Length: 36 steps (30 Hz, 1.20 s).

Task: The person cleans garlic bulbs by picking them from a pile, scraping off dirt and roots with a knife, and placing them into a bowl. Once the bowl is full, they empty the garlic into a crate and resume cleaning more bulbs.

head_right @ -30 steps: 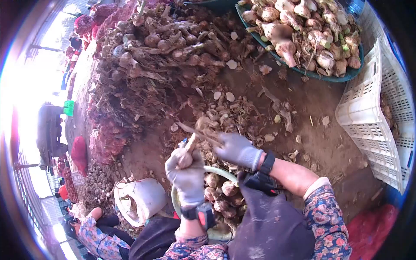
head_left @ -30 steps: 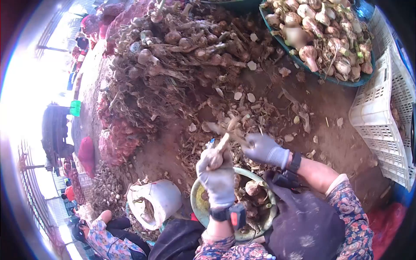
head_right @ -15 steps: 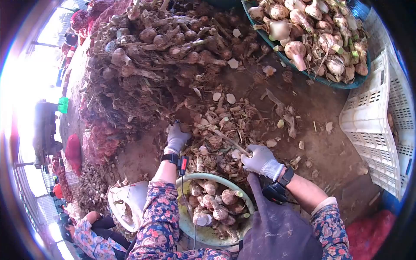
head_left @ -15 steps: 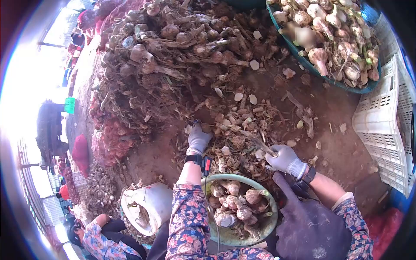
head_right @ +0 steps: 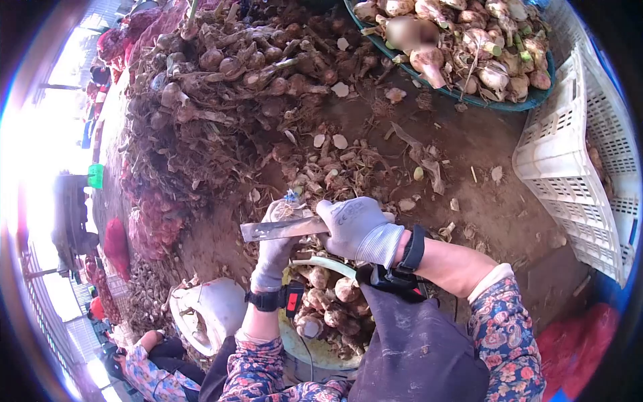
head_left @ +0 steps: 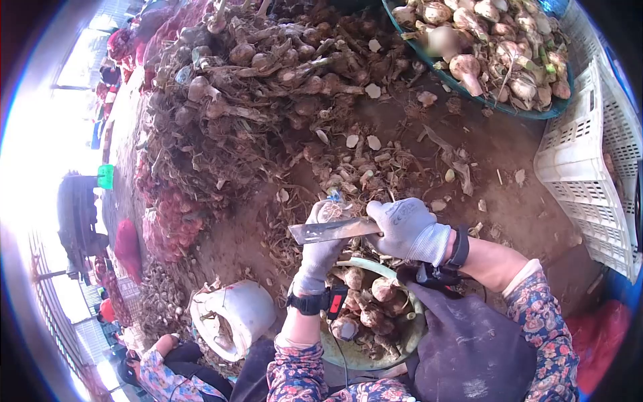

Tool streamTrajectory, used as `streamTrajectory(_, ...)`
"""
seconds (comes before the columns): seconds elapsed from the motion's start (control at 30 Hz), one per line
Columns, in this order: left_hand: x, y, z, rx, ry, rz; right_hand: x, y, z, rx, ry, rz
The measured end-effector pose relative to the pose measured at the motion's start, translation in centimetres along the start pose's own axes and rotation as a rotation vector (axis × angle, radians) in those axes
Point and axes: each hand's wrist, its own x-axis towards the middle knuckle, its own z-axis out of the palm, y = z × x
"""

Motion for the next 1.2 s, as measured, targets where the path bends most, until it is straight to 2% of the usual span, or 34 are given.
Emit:
streamTrajectory(0.07, -0.4, -0.7, 0.0, 0.082, 0.007, 0.114, -0.1, 0.1, -0.2, -0.005, -0.04, -0.015)
streamTrajectory(0.13, -0.9, 0.3, 0.8, 0.001, 0.061, 0.067, -0.3, 0.5, 0.0, 0.003, -0.004, -0.046)
streamTrajectory(0.2, -1.6, 1.5, 2.0, -0.222, 0.137, -0.101, -0.3, 1.3, 0.7, 0.002, 0.003, -0.05)
streamTrajectory(0.23, -1.8, 2.0, 2.5, -0.156, 0.146, -0.09, -0.3, 1.8, 1.1, 0.024, 0.045, -0.063)
streamTrajectory(0.3, -2.4, 3.6, 2.6, -0.389, 0.11, -0.279, 0.6, 4.2, 2.6, -0.064, -0.022, 0.104)
streamTrajectory(0.33, -3.2, 5.3, 3.3, -0.13, 0.042, -0.106, 1.8, 6.9, 2.4, -0.089, -0.132, 0.372)
streamTrajectory(0.37, -3.9, 7.1, 4.0, 0.124, 0.021, 0.075, 1.3, 11.5, 4.4, -0.16, 0.041, 0.461)
streamTrajectory(0.4, -4.0, 8.5, 3.6, 0.111, -0.054, 0.126, -0.1, 12.4, 3.3, -0.13, 0.163, 0.461)
streamTrajectory(0.43, -3.3, 8.4, 3.4, -0.042, 0.017, 0.052, -0.9, 11.7, 1.1, -0.024, 0.139, 0.575)
streamTrajectory(0.47, -2.9, 8.1, 3.4, -0.193, 0.035, -0.042, -1.8, 12.5, 1.7, -0.091, 0.299, 0.533)
streamTrajectory(0.53, -1.4, 6.9, 2.9, -0.132, 0.046, -0.075, -2.4, 10.5, 0.8, 0.027, 0.433, 0.436)
streamTrajectory(0.6, -0.5, 5.7, 2.8, 0.159, 0.105, -0.061, -2.5, 8.2, 0.8, 0.16, 0.288, 0.433)
streamTrajectory(0.63, -0.3, 6.3, 3.0, 0.372, 0.107, 0.011, -2.7, 7.1, 0.8, 0.184, 0.243, 0.396)
streamTrajectory(0.73, 0.7, 4.7, 2.6, 0.711, 0.147, 0.2, -2.7, 5.2, 1.5, 0.193, 0.204, 0.317)
streamTrajectory(0.77, 0.7, 4.1, 2.6, 0.591, 0.187, 0.109, -2.4, 4.8, 1.5, 0.249, 0.203, 0.341)
streamTrajectory(0.8, 0.7, 4.9, 3.3, 0.295, 0.226, -0.029, -2.1, 4.7, 1.7, 0.296, 0.194, 0.359)
streamTrajectory(0.87, 1.0, 3.6, 3.2, -0.073, 0.365, -0.019, -1.5, 4.7, 1.8, 0.387, 0.188, 0.392)
streamTrajectory(0.93, 1.3, 3.4, 3.4, -0.608, 0.47, -0.25, -1.1, 4.9, 2.1, 0.369, 0.197, 0.397)
streamTrajectory(1.0, 1.3, 2.0, 3.7, -0.927, 0.307, -0.194, -0.8, 5.3, 2.8, 0.364, 0.166, 0.393)
streamTrajectory(1.1, 1.0, 1.6, 5.6, -1.047, 0.403, -0.299, -0.2, 4.4, 2.6, 0.383, 0.428, 0.239)
streamTrajectory(1.13, 1.0, 1.2, 5.9, -1.129, 0.377, -0.294, 0.0, 3.4, 1.5, 0.414, 0.517, 0.192)
streamTrajectory(1.17, 1.3, 0.6, 5.9, -1.21, 0.35, -0.288, 0.2, 2.3, 0.0, 0.49, 0.643, 0.056)
streamTrajectory(1.2, 1.4, 0.4, 6.0, -1.293, 0.323, -0.278, -0.1, 1.7, -1.0, 0.5, 0.677, -0.023)
